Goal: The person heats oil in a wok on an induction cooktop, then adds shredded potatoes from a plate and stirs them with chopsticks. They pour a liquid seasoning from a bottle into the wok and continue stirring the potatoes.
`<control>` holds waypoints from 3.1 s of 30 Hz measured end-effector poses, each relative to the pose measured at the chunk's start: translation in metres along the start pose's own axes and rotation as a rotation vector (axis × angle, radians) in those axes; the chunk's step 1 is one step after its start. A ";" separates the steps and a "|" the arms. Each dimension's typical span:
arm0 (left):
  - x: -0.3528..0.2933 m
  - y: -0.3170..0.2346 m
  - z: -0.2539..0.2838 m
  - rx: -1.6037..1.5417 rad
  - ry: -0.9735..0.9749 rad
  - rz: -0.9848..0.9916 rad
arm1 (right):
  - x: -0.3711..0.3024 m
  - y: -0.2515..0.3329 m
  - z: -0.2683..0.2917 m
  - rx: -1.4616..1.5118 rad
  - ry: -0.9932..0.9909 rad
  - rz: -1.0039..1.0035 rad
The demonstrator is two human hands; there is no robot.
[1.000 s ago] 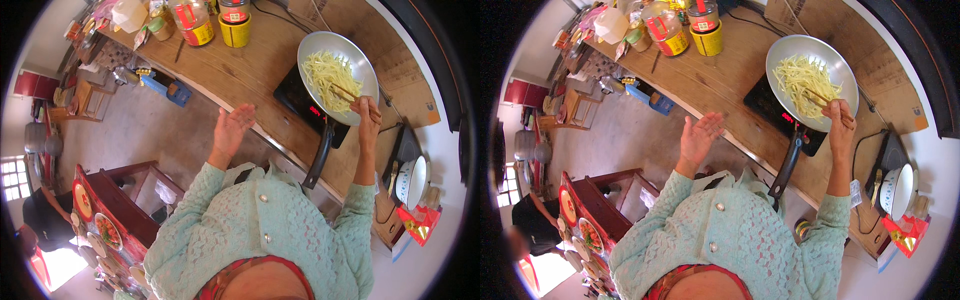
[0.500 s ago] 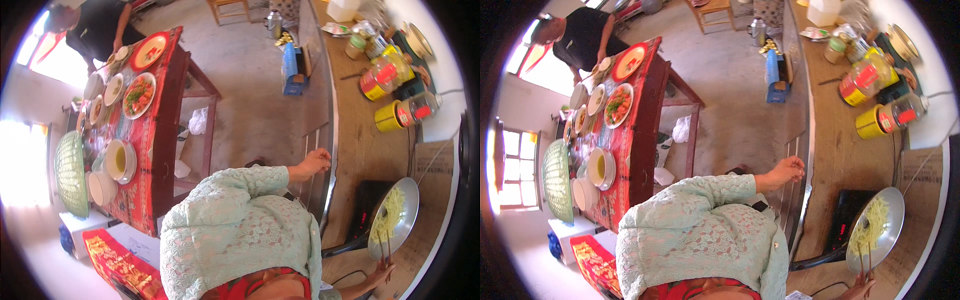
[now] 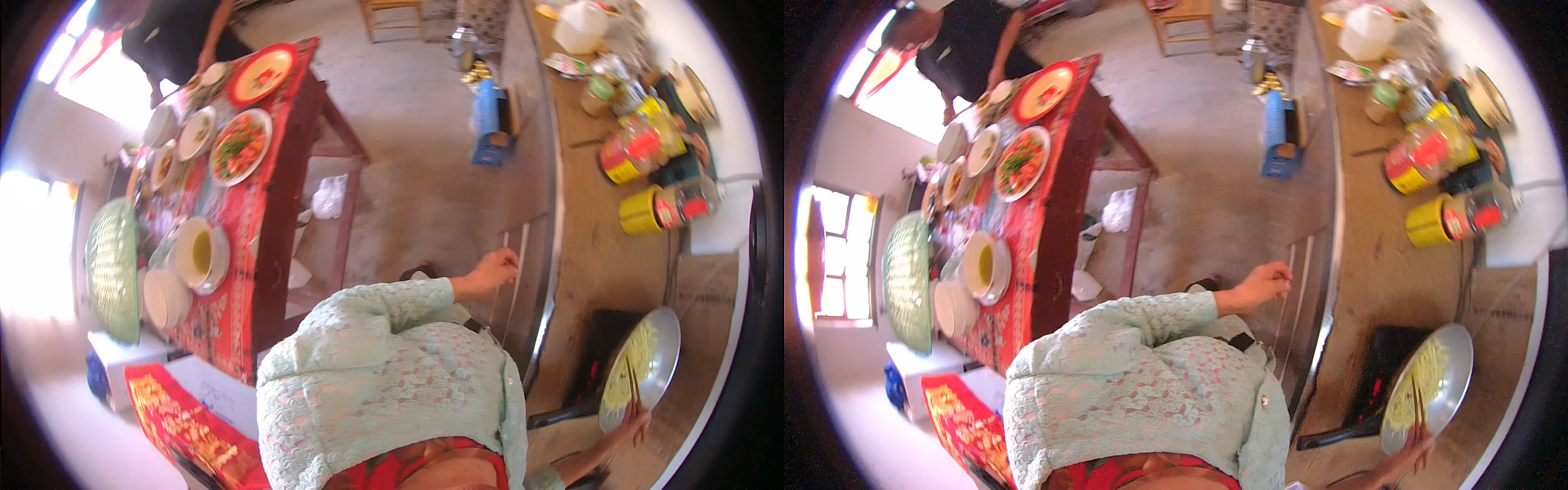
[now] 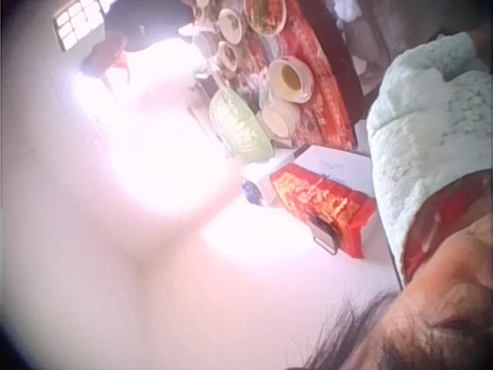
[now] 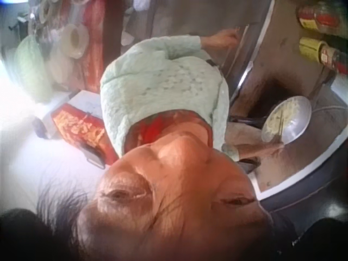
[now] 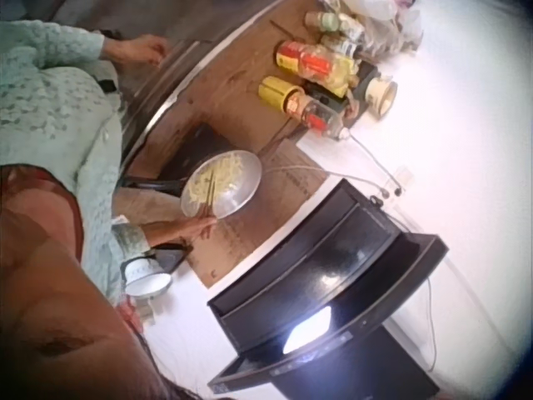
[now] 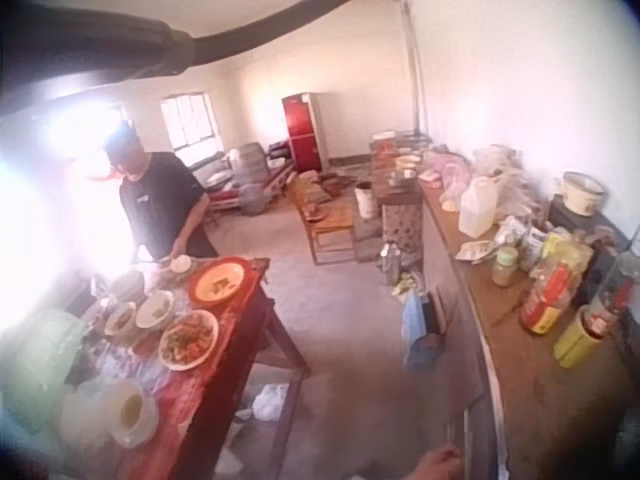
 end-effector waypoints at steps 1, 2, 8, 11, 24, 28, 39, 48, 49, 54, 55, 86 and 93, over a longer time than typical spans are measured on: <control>-0.001 0.002 -0.002 0.018 0.020 0.004 | 0.000 -0.010 -0.004 0.116 0.007 -0.038; -0.003 0.000 -0.007 0.044 0.021 0.039 | -0.002 -0.023 -0.006 0.235 -0.002 -0.077; -0.015 -0.015 -0.016 0.190 0.139 0.058 | -0.017 -0.007 0.008 0.318 -0.121 -0.037; -0.010 -0.015 -0.020 0.197 0.138 0.031 | -0.032 0.015 0.052 0.412 -0.189 -0.081; 0.050 -0.010 -0.124 0.230 0.458 -0.246 | -0.014 0.013 -0.038 0.495 -0.244 -0.007; 0.057 0.003 -0.151 0.184 0.468 -0.194 | 0.003 0.016 -0.056 0.467 -0.151 0.047; 0.065 0.010 -0.148 0.149 0.409 -0.141 | 0.016 0.003 0.067 0.238 -0.238 -0.093; 0.063 0.008 -0.150 0.196 0.433 -0.160 | 0.029 -0.010 0.023 0.374 -0.176 -0.078; 0.063 0.007 -0.149 0.186 0.430 -0.157 | 0.030 0.003 0.020 0.389 -0.177 -0.059; 0.065 0.007 -0.148 0.173 0.458 -0.162 | 0.045 0.030 -0.007 0.414 -0.183 -0.016; 0.062 0.005 -0.149 0.193 0.456 -0.170 | 0.050 0.027 -0.016 0.418 -0.158 0.004; 0.060 0.007 -0.147 0.207 0.476 -0.211 | 0.010 0.002 -0.017 0.376 0.093 -0.100; 0.061 0.008 -0.145 0.194 0.491 -0.216 | 0.034 -0.007 0.065 0.266 -0.224 -0.061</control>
Point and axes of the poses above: each hand's wrist, its own x-axis towards the middle knuckle, its own z-axis out of the back of the hand, y = z × x, the point moved 4 cm from there along x, towards the middle knuckle, and after that the axes turned 9 degrees about -y, right-handed, at the moved point
